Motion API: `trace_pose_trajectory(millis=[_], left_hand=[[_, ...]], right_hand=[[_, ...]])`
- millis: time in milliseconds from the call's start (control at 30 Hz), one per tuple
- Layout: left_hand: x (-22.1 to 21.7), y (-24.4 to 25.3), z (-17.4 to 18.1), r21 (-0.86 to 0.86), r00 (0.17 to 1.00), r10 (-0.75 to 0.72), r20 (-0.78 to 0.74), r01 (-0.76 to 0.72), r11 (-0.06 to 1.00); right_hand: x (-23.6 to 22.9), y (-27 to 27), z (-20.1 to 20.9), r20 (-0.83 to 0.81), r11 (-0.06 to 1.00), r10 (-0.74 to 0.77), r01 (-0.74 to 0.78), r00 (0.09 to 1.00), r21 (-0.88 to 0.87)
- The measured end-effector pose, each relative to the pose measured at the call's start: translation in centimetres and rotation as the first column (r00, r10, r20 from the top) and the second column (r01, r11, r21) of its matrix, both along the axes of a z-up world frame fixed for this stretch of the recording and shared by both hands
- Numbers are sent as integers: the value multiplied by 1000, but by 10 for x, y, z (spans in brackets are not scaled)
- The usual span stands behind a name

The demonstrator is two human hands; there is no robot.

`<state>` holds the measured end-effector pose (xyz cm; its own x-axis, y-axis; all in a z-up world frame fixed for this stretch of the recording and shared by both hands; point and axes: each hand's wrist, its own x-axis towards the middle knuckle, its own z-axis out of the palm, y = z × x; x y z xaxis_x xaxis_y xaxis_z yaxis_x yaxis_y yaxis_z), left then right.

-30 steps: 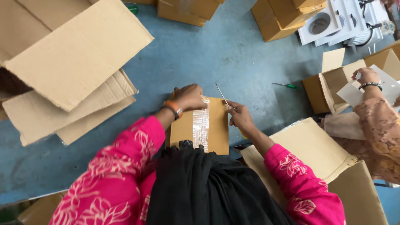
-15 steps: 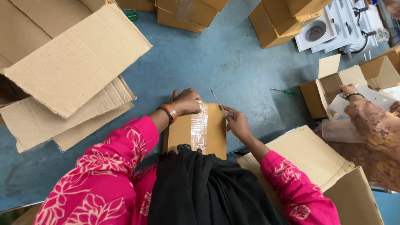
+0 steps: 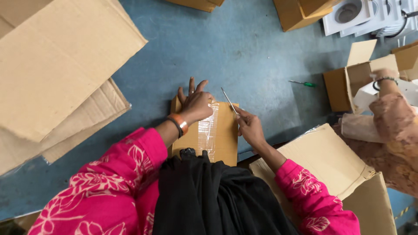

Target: The person uses a screwdriver to cut tape on a cardboard box, opens it, and removes white plastic components. They inspect the parts and place them aside, then repeat the process with another box.

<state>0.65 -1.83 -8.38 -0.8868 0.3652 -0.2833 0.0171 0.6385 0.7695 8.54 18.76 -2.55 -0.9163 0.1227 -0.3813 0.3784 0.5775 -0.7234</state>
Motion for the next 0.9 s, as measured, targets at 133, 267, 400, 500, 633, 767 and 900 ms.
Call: trace_pose_trajectory(millis=[133,267,400,500,633,767,900], left_hand=[[-14,12,-2,-137,989,-122,85,133,982],[-25,31,-15,-148,985,-103,141,124,981],[-20,16,-22,62,983,-72,169,62,996],[-3,1,-16,40,995,-102,21,101,994],[5,-7,-2,40,997,-59,-50,61,997],[6,-13,10,110,998,-60,-7,60,992],[6,-19,22,147,997,-76,-7,76,986]], right_hand=[[-3,-1,2,0,1000,-14,14,1000,8],[3,1,-2,-6,999,-19,19,1000,31],[-1,3,-4,8,1000,-27,27,1000,6],[-10,16,6,46,998,56,-57,997,8],[-44,46,30,-85,916,305,-268,949,298],[-73,59,50,-69,671,615,-475,785,569],[-106,57,60,34,397,806,-582,591,710]])
